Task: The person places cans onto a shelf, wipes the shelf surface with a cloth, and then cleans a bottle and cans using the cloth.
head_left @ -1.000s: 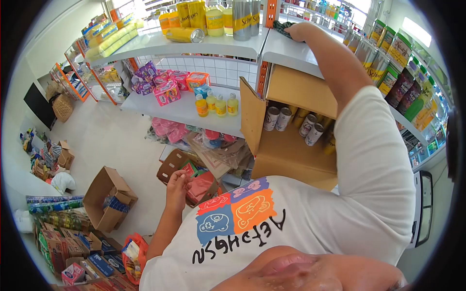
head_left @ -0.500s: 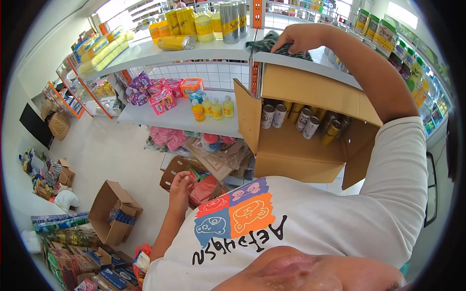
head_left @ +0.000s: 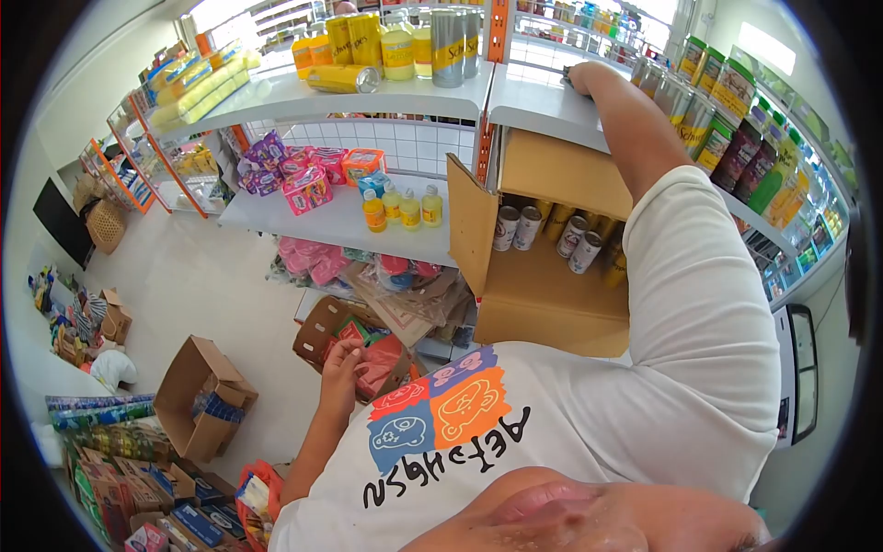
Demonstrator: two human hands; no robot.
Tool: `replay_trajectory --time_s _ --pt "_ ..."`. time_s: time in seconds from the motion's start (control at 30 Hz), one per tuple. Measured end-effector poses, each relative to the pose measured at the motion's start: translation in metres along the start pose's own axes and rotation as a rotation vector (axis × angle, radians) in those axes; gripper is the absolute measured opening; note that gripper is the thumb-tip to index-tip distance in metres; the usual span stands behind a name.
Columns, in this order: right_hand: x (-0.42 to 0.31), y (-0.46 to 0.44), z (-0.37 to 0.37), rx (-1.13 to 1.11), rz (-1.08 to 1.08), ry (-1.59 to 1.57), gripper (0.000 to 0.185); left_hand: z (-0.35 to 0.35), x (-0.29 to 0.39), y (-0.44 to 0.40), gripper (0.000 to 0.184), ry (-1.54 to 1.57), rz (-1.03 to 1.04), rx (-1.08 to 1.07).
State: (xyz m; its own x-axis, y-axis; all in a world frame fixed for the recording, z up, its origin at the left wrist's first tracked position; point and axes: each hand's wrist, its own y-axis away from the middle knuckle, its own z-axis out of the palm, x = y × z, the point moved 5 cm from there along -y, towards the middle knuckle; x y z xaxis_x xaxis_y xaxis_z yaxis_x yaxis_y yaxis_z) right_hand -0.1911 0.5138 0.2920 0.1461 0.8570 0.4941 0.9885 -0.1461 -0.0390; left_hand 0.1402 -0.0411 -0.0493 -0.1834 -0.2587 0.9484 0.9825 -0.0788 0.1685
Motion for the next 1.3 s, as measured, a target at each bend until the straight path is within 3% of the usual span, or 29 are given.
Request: replay_trajectory --time_s 0.1,0.27,0.37,0.43,0.53,0.6,0.7,0.73,0.8,0.83,0.9,0.93,0.97,1.03,1.07,1.1,1.13,1.17,1.2,1.23,1.27,1.3 --pt "-0.014 0.027 -0.016 0.044 0.004 -0.049 0.030 -0.007 -0.005 0.009 0.014 0.012 -0.026 0.042" --pt "-0.064 0.073 -0.052 -0.035 -0.216 0.306 0.025 -0.013 0.000 0.020 0.016 0.046 -0.013 0.056" --pt "-0.100 0.138 -0.097 -0.117 -0.307 0.239 0.027 -0.014 0.008 0.025 0.016 0.033 0.006 0.076" --pt "-0.123 0.180 -0.123 -0.124 -0.228 0.037 0.028 -0.016 0.009 0.025 0.016 0.023 0.005 0.091" --pt "-0.132 0.173 -0.124 0.010 -0.229 -0.130 0.034 -0.021 0.004 0.024 0.015 0.003 -0.014 0.092" --pt "-0.135 0.150 -0.134 0.284 -0.767 -0.438 0.046 -0.018 0.006 0.023 0.015 0.005 -0.021 0.041" --pt "-0.091 0.116 -0.136 0.255 -0.612 -0.959 0.043 -0.016 0.013 0.023 0.015 -0.012 -0.008 0.021" --pt "-0.087 0.110 -0.128 0.258 -0.613 -0.958 0.043 -0.017 0.015 0.023 0.015 -0.011 -0.005 0.021" --pt "-0.075 0.112 -0.121 0.416 -0.182 -0.230 0.037 -0.018 0.019 0.024 0.015 -0.037 0.006 0.022" --pt "-0.087 0.113 -0.106 0.176 -0.322 -0.166 0.033 -0.019 0.020 0.025 0.015 -0.040 0.010 0.023" --pt "-0.114 0.116 -0.110 0.114 -0.286 -0.066 0.035 -0.021 0.017 0.026 0.015 -0.026 -0.023 0.023" --pt "-0.121 0.144 -0.127 0.094 -0.422 -0.241 0.038 -0.023 0.017 0.024 0.015 -0.025 -0.021 0.025" --pt "-0.127 0.152 -0.134 0.310 -0.736 -0.510 0.040 -0.025 0.016 0.022 0.018 -0.032 -0.033 0.005" --pt "-0.153 0.188 -0.173 0.432 -0.691 -0.619 0.045 -0.022 0.020 0.020 0.021 -0.038 -0.043 -0.012" --pt "-0.168 0.212 -0.186 0.471 -0.687 -0.757 0.047 -0.016 0.033 0.021 0.033 -0.077 0.034 -0.013" --pt "-0.186 0.234 -0.195 0.547 -0.780 -0.748 0.048 -0.009 0.048 0.021 0.045 -0.114 0.112 -0.016" --pt "-0.210 0.264 -0.196 0.650 -0.925 -0.747 0.045 0.000 0.062 0.021 0.045 -0.113 0.115 -0.014" --pt "-0.232 0.297 -0.196 0.344 -0.983 -0.790 0.046 0.018 0.085 0.025 0.057 0.134 0.242 -0.202" --pt "-0.255 0.314 -0.188 0.411 -1.299 -0.708 0.045 0.030 0.105 0.033 0.070 0.382 0.367 -0.390" --pt "-0.271 0.336 -0.183 0.182 -1.500 -0.677 0.043 0.033 0.114 0.036 0.070 0.381 0.370 -0.388" --pt "-0.276 0.332 -0.185 0.184 -1.505 -0.676 0.043 0.036 0.122 0.039 0.074 0.506 0.353 -0.442" --pt "-0.277 0.318 -0.193 0.404 -1.437 -0.697 0.044 0.037 0.128 0.043 0.078 0.630 0.337 -0.495"
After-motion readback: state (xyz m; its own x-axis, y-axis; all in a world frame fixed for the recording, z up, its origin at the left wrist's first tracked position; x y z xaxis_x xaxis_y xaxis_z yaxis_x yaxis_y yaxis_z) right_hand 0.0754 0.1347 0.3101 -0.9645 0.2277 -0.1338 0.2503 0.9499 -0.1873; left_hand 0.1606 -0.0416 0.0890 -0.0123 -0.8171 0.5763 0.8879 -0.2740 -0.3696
